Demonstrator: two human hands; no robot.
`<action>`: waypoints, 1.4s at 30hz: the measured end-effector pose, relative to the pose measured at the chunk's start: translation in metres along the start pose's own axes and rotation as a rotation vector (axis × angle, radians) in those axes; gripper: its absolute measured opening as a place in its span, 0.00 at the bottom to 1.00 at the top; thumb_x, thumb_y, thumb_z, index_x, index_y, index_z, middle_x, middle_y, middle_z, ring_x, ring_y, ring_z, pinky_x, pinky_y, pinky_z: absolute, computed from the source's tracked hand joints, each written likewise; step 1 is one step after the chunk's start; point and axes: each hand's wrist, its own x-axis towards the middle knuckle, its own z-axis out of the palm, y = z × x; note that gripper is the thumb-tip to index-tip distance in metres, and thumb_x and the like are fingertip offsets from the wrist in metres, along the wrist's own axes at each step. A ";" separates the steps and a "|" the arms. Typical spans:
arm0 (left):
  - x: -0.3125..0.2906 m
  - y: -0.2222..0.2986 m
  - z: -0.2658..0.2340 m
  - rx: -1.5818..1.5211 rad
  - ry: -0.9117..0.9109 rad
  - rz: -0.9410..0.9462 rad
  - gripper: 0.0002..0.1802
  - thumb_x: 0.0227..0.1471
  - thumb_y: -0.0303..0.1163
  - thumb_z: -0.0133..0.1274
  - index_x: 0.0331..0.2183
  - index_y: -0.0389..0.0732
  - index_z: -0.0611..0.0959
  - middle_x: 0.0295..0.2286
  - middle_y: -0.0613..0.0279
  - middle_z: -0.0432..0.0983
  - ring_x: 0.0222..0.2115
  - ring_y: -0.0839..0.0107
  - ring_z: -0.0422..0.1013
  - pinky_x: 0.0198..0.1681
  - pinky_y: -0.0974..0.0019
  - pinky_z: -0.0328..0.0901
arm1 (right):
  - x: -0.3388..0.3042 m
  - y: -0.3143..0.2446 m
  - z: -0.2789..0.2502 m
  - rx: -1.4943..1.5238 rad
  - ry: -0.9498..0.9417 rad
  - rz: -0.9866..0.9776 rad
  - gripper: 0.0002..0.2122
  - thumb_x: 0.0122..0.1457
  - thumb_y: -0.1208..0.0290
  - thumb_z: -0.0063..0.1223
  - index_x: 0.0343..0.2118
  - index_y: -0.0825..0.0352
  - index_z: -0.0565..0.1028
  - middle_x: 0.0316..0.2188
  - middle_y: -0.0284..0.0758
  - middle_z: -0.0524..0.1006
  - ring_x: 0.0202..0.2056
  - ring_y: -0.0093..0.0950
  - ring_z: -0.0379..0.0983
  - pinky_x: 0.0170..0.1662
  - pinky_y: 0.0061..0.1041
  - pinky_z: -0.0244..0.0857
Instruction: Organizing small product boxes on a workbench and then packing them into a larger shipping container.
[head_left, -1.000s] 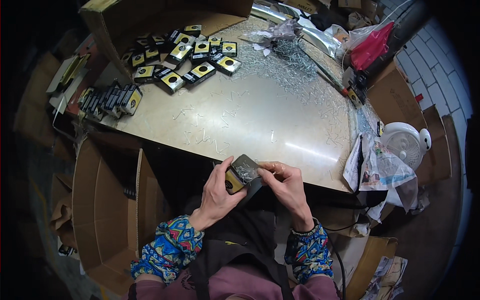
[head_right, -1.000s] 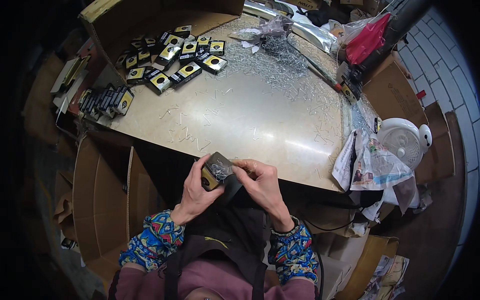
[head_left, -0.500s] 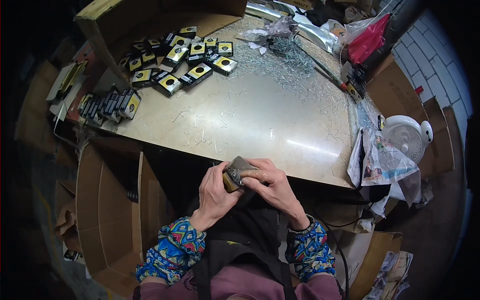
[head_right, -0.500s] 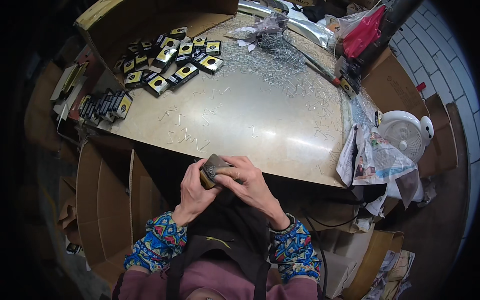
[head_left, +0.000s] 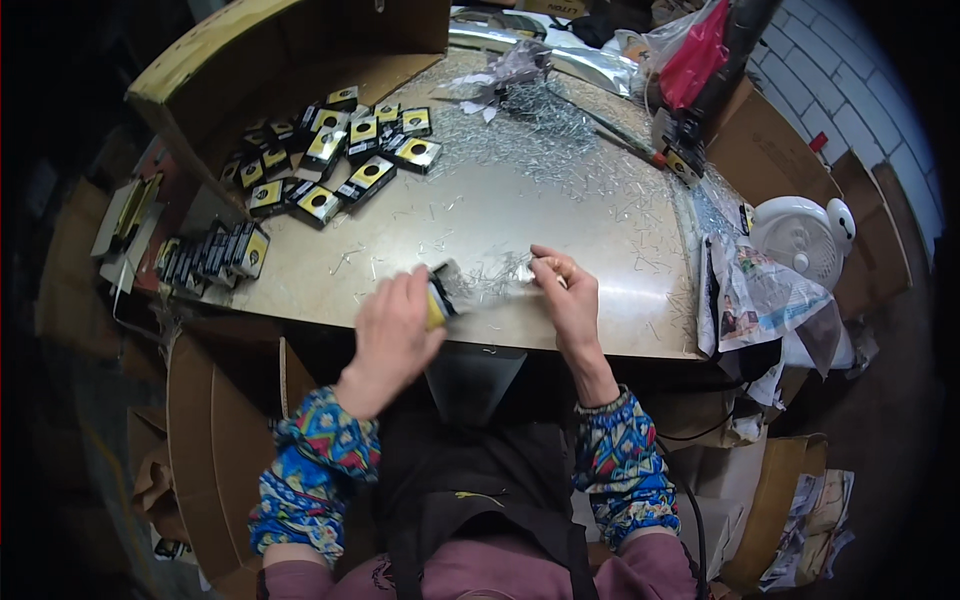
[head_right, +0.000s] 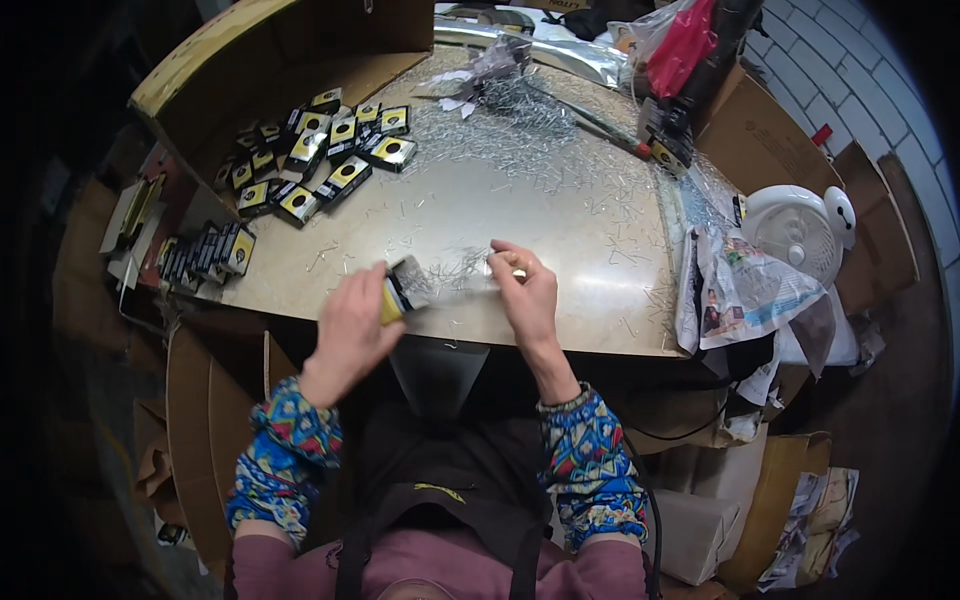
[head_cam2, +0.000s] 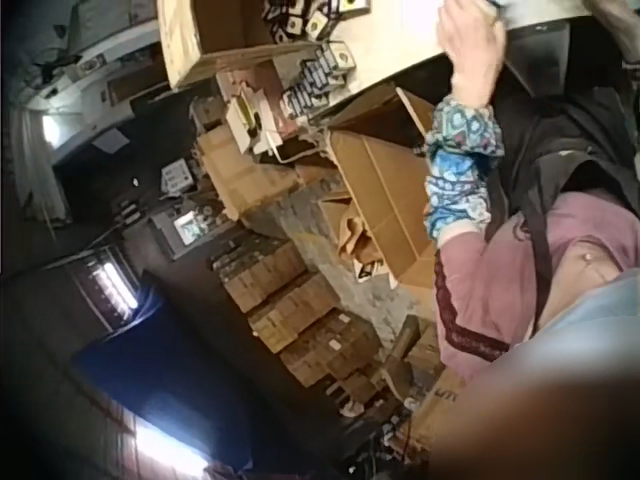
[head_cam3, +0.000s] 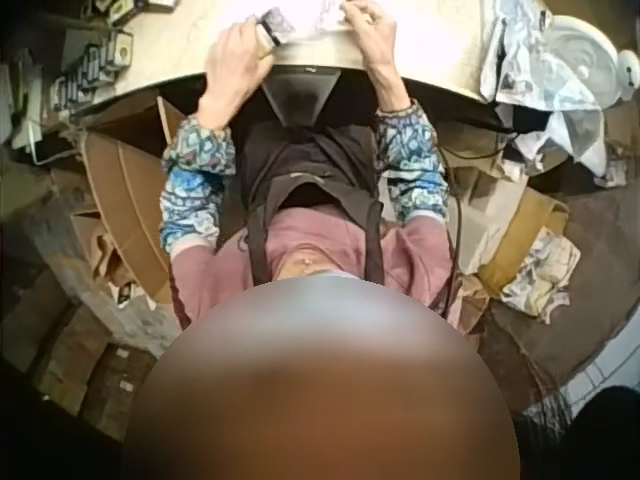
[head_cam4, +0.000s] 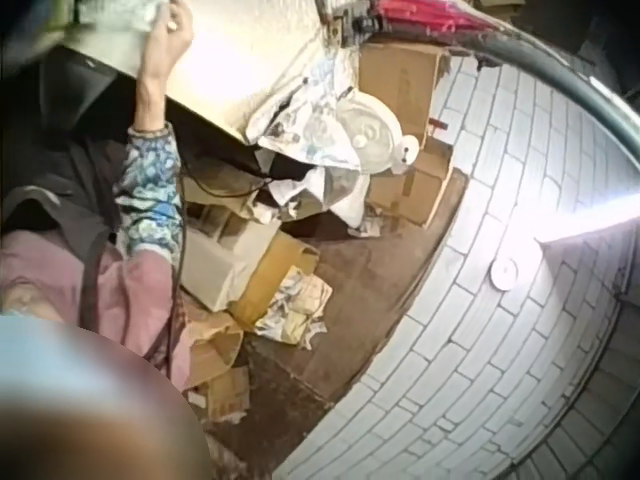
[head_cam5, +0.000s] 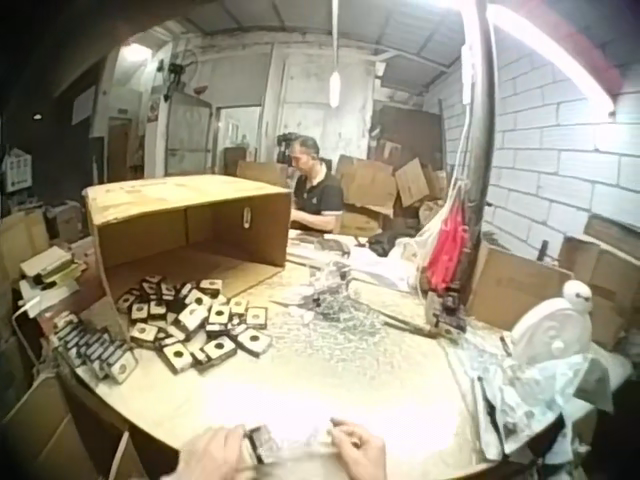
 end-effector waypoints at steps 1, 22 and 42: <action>0.015 -0.008 -0.006 0.129 -0.069 -0.023 0.35 0.34 0.31 0.67 0.46 0.35 0.71 0.34 0.57 0.71 0.38 0.58 0.70 0.38 0.56 0.67 | 0.013 0.005 -0.008 -0.119 0.002 -0.020 0.10 0.60 0.70 0.57 0.32 0.74 0.80 0.47 0.40 0.78 0.41 0.22 0.73 0.45 0.20 0.65; -0.060 0.014 -0.011 -0.298 -0.090 -0.203 0.46 0.40 0.26 0.65 0.59 0.35 0.60 0.42 0.45 0.67 0.43 0.45 0.68 0.44 0.53 0.69 | -0.099 -0.014 0.066 -0.060 -0.282 0.324 0.18 0.62 0.65 0.58 0.48 0.74 0.74 0.22 0.32 0.77 0.18 0.16 0.70 0.21 0.17 0.66; -0.173 0.025 0.104 -1.797 -0.602 -1.296 0.15 0.55 0.34 0.59 0.45 0.42 0.80 0.38 0.64 0.80 0.37 0.73 0.77 0.39 0.65 0.73 | -0.203 0.074 -0.007 0.280 -0.090 0.905 0.20 0.65 0.68 0.51 0.55 0.76 0.66 0.32 0.40 0.79 0.24 0.22 0.77 0.26 0.20 0.75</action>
